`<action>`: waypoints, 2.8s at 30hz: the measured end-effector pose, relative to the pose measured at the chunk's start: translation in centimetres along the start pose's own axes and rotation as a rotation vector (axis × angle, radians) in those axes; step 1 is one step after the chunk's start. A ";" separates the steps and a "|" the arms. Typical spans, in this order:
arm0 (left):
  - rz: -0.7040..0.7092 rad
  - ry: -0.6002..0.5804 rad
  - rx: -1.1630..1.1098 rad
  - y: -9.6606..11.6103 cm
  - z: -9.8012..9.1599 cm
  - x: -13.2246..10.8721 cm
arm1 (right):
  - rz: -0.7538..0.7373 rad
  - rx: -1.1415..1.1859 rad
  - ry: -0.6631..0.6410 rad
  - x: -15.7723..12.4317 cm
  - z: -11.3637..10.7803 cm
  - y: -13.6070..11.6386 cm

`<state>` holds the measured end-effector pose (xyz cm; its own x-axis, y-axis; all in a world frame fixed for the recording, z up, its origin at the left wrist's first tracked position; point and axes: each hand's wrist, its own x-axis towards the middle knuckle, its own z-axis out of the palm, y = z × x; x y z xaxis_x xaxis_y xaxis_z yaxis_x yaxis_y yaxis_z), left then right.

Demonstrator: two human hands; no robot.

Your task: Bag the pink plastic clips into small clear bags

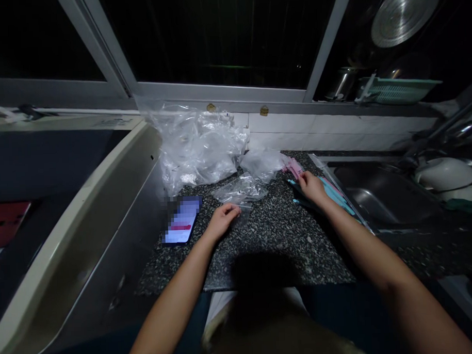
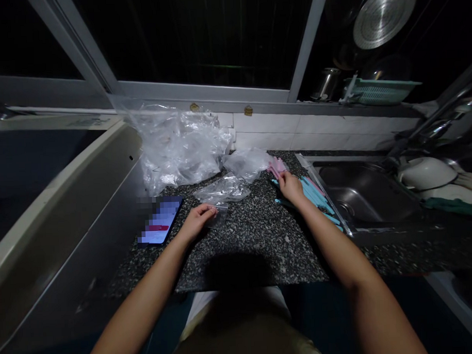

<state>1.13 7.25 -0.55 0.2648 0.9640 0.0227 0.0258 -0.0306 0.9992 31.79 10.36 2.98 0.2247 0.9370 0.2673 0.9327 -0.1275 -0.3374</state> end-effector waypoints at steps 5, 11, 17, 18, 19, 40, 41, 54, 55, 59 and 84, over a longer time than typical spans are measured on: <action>-0.064 -0.037 -0.096 0.1 0.2 -0.1 | -0.299 0.347 0.009 -4.2 1.9 -4.7; -0.112 -0.039 -0.138 0.1 0.3 -0.1 | -0.592 0.397 0.108 -8.0 2.6 -8.6; -0.095 -0.109 -0.143 -0.1 0.3 -0.2 | -0.683 0.399 0.193 -8.8 4.5 -9.6; -0.089 -0.109 -0.149 -0.1 0.3 -0.2 | -0.690 0.402 0.196 -8.9 4.7 -9.7; -0.085 -0.102 -0.156 -0.1 0.3 -0.2 | -0.696 0.403 0.198 -8.9 4.9 -9.7; -0.025 -0.060 -0.122 0.3 0.5 -0.3 | -0.716 0.406 0.185 -9.1 5.5 -9.6; -0.028 -0.035 -0.124 0.4 0.5 -0.3 | -0.703 0.411 0.189 -9.1 5.5 -9.6; -0.053 0.129 -0.213 0.7 0.0 -0.5 | -0.491 0.543 0.126 -8.8 5.5 -7.9; -0.052 0.118 -0.205 0.7 0.1 -0.5 | -0.502 0.541 0.123 -8.8 5.4 -8.0; -0.030 0.059 -0.135 0.5 0.5 -0.4 | -0.583 0.476 0.158 -8.9 4.9 -8.3; -0.060 0.004 -0.120 -1.4 0.4 0.3 | -0.767 0.254 0.200 -9.1 4.9 -8.4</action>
<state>1.52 7.48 -1.98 0.2621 0.9643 -0.0376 -0.0737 0.0589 0.9955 20.53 4.48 -1.01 -0.3789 0.6552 0.6535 0.7609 0.6225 -0.1830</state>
